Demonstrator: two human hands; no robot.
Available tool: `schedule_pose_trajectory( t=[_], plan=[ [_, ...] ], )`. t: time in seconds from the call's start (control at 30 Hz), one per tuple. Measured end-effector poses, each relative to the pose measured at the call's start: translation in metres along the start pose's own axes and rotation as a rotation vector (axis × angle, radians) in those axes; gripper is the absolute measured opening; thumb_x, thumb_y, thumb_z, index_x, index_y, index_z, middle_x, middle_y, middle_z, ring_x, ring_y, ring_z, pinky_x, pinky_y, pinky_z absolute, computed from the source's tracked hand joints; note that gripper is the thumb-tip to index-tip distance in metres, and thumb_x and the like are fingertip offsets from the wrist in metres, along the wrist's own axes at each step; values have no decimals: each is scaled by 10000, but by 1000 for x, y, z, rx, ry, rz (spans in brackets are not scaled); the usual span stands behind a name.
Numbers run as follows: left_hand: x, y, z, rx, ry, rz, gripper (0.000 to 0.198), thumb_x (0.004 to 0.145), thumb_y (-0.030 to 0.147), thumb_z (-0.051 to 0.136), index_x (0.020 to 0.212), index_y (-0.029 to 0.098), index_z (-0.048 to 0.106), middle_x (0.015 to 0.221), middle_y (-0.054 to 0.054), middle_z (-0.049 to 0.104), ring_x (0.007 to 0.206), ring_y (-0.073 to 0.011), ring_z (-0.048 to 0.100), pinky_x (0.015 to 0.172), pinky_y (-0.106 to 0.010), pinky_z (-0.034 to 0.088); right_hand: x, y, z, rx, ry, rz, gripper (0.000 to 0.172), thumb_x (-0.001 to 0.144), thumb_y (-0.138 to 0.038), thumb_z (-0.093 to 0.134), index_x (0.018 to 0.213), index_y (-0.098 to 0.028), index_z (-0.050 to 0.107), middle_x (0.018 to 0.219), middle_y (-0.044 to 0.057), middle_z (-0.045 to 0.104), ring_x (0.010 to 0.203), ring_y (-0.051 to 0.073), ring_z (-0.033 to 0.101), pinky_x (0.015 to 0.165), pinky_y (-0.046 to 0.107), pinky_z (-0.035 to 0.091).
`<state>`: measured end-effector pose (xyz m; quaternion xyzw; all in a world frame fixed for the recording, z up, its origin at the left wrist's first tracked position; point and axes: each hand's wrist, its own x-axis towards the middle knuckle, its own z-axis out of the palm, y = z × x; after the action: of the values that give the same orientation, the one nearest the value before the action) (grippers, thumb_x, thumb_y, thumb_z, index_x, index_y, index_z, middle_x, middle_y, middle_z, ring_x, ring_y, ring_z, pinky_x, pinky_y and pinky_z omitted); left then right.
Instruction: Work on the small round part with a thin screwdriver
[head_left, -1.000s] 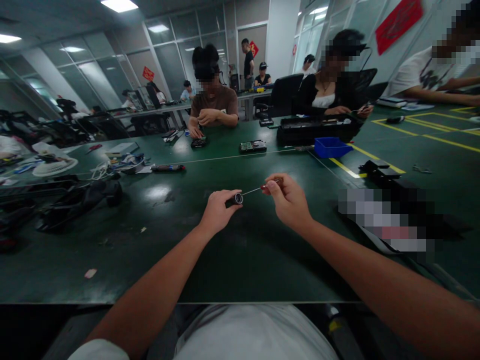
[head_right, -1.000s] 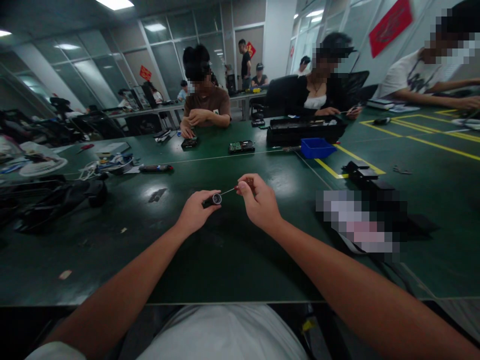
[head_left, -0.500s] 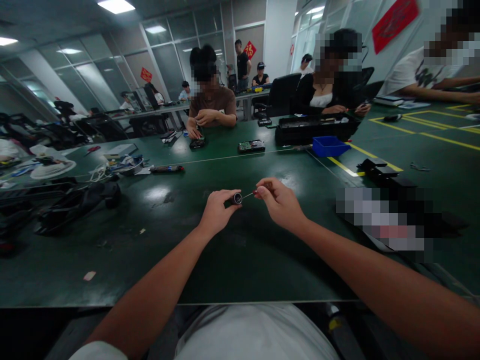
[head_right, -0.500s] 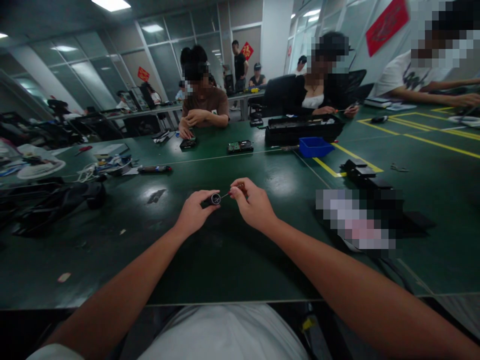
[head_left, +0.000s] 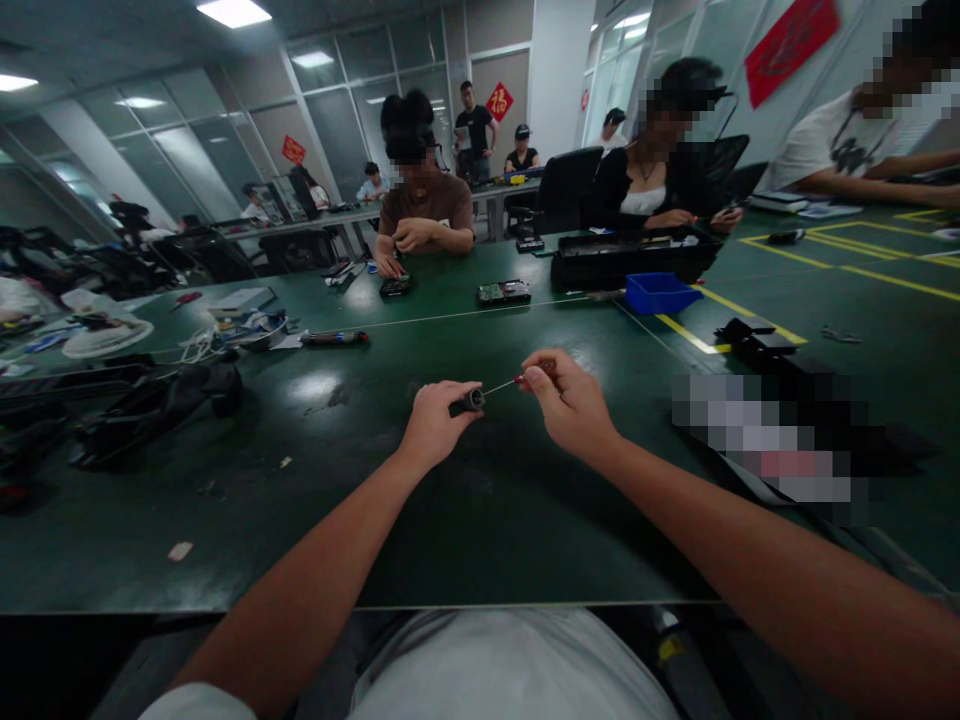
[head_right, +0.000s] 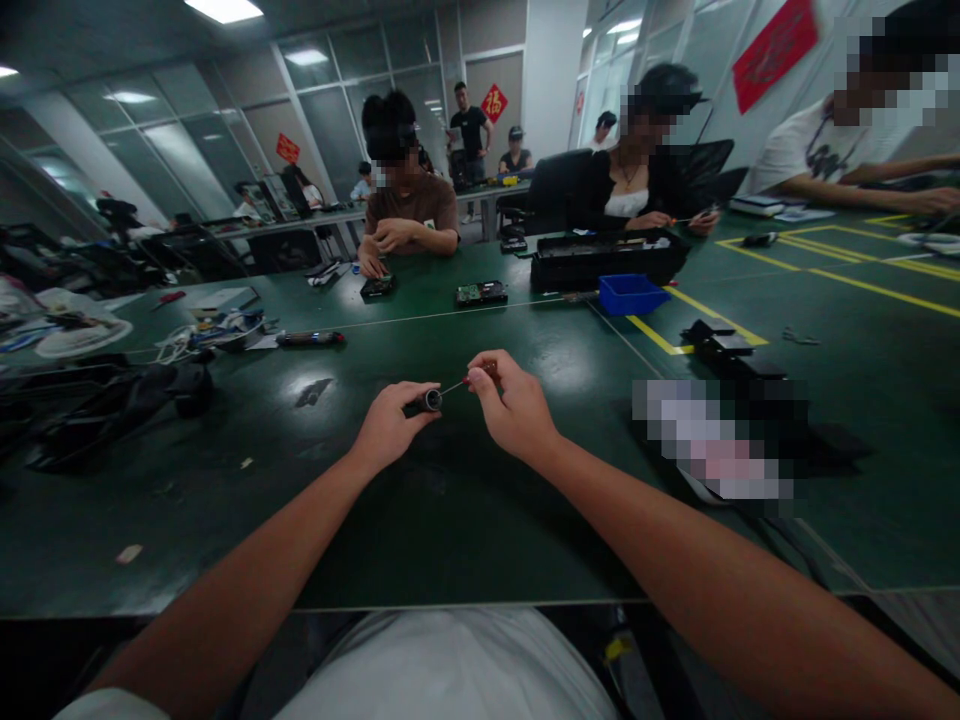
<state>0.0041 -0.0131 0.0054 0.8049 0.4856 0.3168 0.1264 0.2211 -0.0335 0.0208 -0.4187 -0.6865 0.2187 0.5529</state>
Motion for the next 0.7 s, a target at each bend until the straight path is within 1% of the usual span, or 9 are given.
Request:
schedule_pose_trajectory(
  t=[0.1, 0.23, 0.37, 0.47, 0.53, 0.63, 0.7],
  plan=[
    [0, -1, 1, -2, -7, -14, 418, 826, 195, 762, 1229, 274, 682, 1189, -51, 706, 1107, -255, 614, 1000, -455, 433, 1, -1, 0, -59, -21, -21, 178, 999, -369, 483, 1007, -227, 590, 855, 38, 706, 800, 204, 703, 719, 346, 516],
    [0, -2, 1, -37, -10, -42, 424, 825, 186, 760, 1234, 268, 681, 1177, -49, 706, 1090, -244, 620, 1003, -437, 448, 3, -3, -3, -157, -12, -26, 159, 991, -338, 477, 976, -225, 587, 810, 32, 698, 769, 204, 686, 698, 339, 486],
    [0, -4, 1, -122, 3, -92, 403, 822, 173, 753, 1213, 245, 687, 1177, -55, 700, 1097, -230, 622, 1013, -406, 463, 5, -2, -4, -187, 9, -21, 159, 991, -334, 472, 965, -222, 583, 812, 34, 696, 762, 201, 678, 691, 333, 472],
    [3, -9, 2, -260, 55, -168, 380, 817, 166, 746, 1189, 217, 686, 1222, -66, 682, 1153, -226, 610, 1047, -392, 450, 5, -2, -4, -194, 23, -25, 157, 992, -332, 477, 972, -220, 585, 823, 36, 694, 768, 199, 676, 694, 331, 469],
    [6, -15, 3, -400, 102, -229, 370, 818, 184, 738, 1183, 204, 675, 1210, -74, 683, 1140, -225, 619, 1042, -391, 455, 5, -2, -4, -189, 21, -24, 161, 993, -338, 478, 975, -218, 584, 828, 36, 696, 763, 197, 675, 688, 327, 468],
    [11, -21, 3, -646, 167, -315, 380, 835, 221, 705, 1209, 193, 641, 1175, -86, 678, 1048, -207, 641, 965, -362, 489, 5, -3, -4, -182, 16, -21, 168, 990, -343, 479, 964, -214, 584, 826, 37, 699, 760, 198, 676, 685, 326, 468],
    [12, -22, 1, -791, 188, -364, 395, 855, 242, 665, 1243, 200, 601, 1147, -84, 663, 954, -179, 642, 868, -320, 507, 5, -2, -5, -188, 14, -20, 173, 990, -344, 478, 963, -213, 587, 819, 39, 699, 758, 199, 676, 680, 325, 466]
  ],
)
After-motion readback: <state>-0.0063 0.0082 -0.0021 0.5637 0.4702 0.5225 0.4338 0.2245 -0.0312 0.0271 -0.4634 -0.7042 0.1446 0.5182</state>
